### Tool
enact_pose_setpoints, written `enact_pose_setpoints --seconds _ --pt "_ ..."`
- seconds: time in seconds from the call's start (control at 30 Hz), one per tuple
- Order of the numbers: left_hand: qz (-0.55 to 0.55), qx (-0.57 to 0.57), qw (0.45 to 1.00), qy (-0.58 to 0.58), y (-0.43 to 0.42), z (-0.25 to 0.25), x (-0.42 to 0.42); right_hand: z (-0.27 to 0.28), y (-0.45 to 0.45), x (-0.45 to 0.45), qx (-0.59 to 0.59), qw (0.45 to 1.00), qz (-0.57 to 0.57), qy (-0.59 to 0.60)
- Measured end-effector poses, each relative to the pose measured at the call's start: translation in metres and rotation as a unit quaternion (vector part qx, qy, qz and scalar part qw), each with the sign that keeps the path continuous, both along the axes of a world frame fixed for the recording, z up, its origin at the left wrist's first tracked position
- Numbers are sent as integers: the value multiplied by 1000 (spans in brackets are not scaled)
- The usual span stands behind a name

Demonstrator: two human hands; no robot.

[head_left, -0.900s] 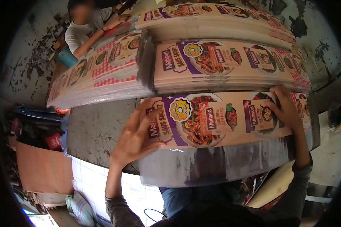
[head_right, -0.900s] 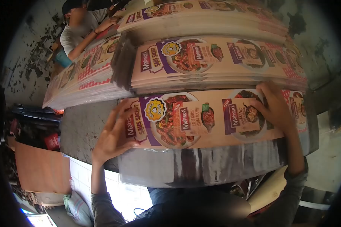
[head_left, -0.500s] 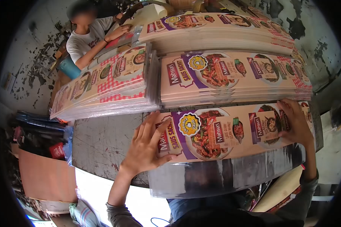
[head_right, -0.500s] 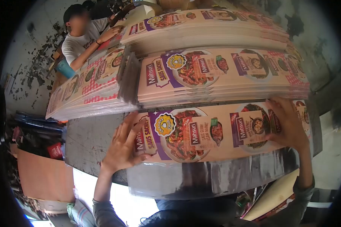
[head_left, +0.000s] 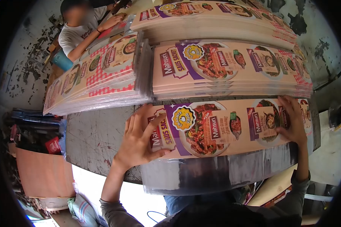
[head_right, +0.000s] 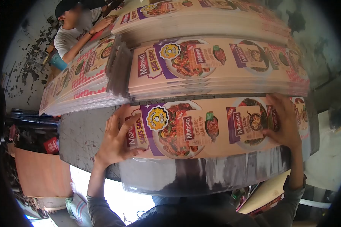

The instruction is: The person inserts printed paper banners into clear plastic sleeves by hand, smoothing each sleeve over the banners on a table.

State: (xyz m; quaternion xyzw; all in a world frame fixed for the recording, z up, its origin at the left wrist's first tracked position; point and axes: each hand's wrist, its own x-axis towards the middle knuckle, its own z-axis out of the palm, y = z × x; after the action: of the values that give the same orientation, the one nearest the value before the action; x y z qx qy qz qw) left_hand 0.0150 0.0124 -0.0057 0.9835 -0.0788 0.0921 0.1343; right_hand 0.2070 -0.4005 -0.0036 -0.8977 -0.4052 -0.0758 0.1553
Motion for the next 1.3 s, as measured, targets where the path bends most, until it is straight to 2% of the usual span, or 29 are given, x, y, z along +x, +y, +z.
enact_pose_setpoints --seconds 0.53,0.63,0.77,0.83,0.87,0.93,1.07,1.13,1.17,1.3 --pt "9 -91 996 -16 1 -3 0 -2 2 0 69 997 -31 35" --pt "27 -103 994 -16 -1 -2 -1 -2 -1 2 53 998 -22 9" --pt "36 -96 995 -1 -1 -1 -4 1 -1 0 45 999 -11 10" --pt "17 -24 1000 0 0 3 -4 -3 -4 0 27 999 -26 3" --pt "20 -23 1000 -3 -1 3 -6 -1 -4 -2 28 999 -23 0" --pt "19 22 1000 -5 -2 3 -8 6 -4 -8 71 992 -56 83" --pt "23 -28 999 -35 -16 5 -19 15 -27 -13 31 991 -79 99" --pt "15 -8 999 -35 -21 6 -23 14 -38 -20 -62 992 -109 13" --pt "11 -11 999 -34 -22 4 -23 15 -44 -20 -88 989 -114 24" --pt "39 -2 999 -29 -24 3 -22 1 -57 -15 -43 994 -99 -24"
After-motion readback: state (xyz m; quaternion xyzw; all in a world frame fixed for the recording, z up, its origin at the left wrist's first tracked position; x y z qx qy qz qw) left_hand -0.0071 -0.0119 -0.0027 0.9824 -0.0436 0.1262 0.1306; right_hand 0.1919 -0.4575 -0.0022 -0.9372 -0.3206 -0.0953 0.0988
